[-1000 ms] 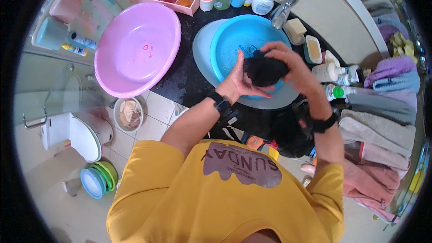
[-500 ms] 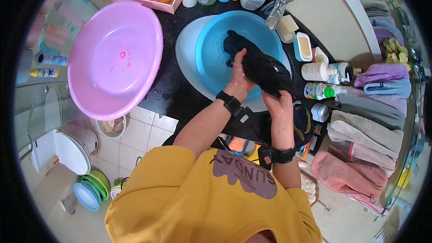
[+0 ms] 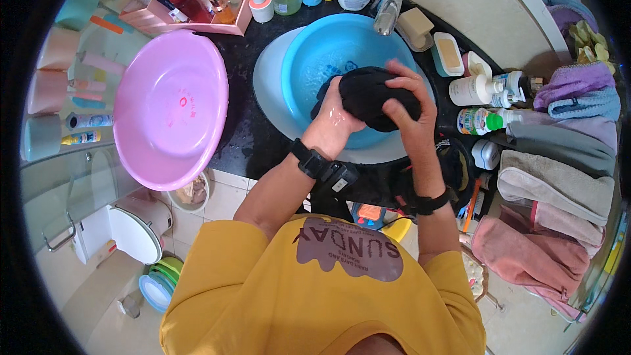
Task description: The person hand washes several pieces of clothing in a bathroom sink. They scrub and rinse a black garment, then a red garment, and finally another black garment, transferring each to a pink basin after washing.
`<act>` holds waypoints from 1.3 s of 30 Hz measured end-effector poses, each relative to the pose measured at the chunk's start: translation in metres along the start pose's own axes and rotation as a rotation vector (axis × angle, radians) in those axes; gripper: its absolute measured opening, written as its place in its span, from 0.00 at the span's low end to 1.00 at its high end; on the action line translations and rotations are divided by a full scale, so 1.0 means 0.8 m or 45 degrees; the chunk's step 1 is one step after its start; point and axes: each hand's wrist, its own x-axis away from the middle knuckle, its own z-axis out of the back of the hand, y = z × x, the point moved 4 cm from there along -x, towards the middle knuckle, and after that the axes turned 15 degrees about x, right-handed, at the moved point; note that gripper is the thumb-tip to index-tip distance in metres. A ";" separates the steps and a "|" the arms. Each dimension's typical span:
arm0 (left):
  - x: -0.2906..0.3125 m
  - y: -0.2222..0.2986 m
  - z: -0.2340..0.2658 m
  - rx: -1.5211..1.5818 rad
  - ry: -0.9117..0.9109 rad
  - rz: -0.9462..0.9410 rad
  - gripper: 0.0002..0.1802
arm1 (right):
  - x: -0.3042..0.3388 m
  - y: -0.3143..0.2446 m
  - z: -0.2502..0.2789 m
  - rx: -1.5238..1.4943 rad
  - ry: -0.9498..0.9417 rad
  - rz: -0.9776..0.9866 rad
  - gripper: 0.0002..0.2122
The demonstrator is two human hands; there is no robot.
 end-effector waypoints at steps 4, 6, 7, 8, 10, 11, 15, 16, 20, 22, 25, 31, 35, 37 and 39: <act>0.014 0.002 0.004 0.028 0.005 -0.375 0.15 | 0.032 0.058 -0.032 -0.795 0.386 -0.786 0.14; 0.024 0.000 0.006 -0.042 0.010 -0.582 0.12 | 0.055 0.087 -0.048 -1.170 0.516 -1.246 0.16; 0.027 -0.002 0.005 -0.140 -0.023 -0.660 0.12 | 0.057 0.095 -0.055 -1.281 0.411 -1.278 0.16; 0.030 -0.004 0.004 -0.237 -0.025 -0.740 0.12 | 0.059 0.102 -0.059 -1.359 0.338 -1.346 0.15; 0.034 -0.006 -0.004 -0.352 -0.133 -0.941 0.11 | 0.059 0.112 -0.068 -1.456 0.176 -1.483 0.16; 0.036 -0.008 -0.006 -0.423 -0.149 -0.956 0.12 | 0.057 0.116 -0.072 -1.474 0.081 -1.546 0.16; 0.036 -0.014 -0.019 -0.637 -0.293 -0.998 0.16 | 0.053 0.129 -0.079 -1.520 -0.198 -1.722 0.16; 0.037 -0.015 -0.022 -0.712 -0.316 -1.021 0.17 | 0.055 0.133 -0.080 -1.555 -0.260 -1.751 0.16; 0.040 -0.027 -0.026 -0.862 -0.419 -0.984 0.21 | 0.072 0.158 -0.074 -1.577 -0.484 -1.788 0.18; 0.041 -0.032 -0.024 -0.844 -0.453 -0.973 0.23 | 0.074 0.167 -0.075 -1.696 -0.693 -1.680 0.21; 0.038 -0.037 -0.017 -1.112 -0.384 -0.960 0.23 | 0.074 0.192 -0.073 -1.190 -0.650 -1.664 0.20; 0.024 -0.043 -0.016 -1.586 -0.447 -1.143 0.26 | 0.056 0.182 -0.061 -1.095 -0.730 -1.657 0.20; 0.022 -0.039 -0.009 -1.678 -0.415 -1.136 0.29 | 0.040 0.168 -0.048 -1.075 -0.768 -1.635 0.20; 0.027 -0.039 -0.005 -1.706 -0.397 -1.066 0.30 | 0.035 0.161 -0.043 -1.110 -0.779 -1.630 0.20; 0.033 -0.040 0.001 -1.679 -0.322 -0.913 0.30 | 0.035 0.157 -0.045 -1.173 -0.772 -1.632 0.19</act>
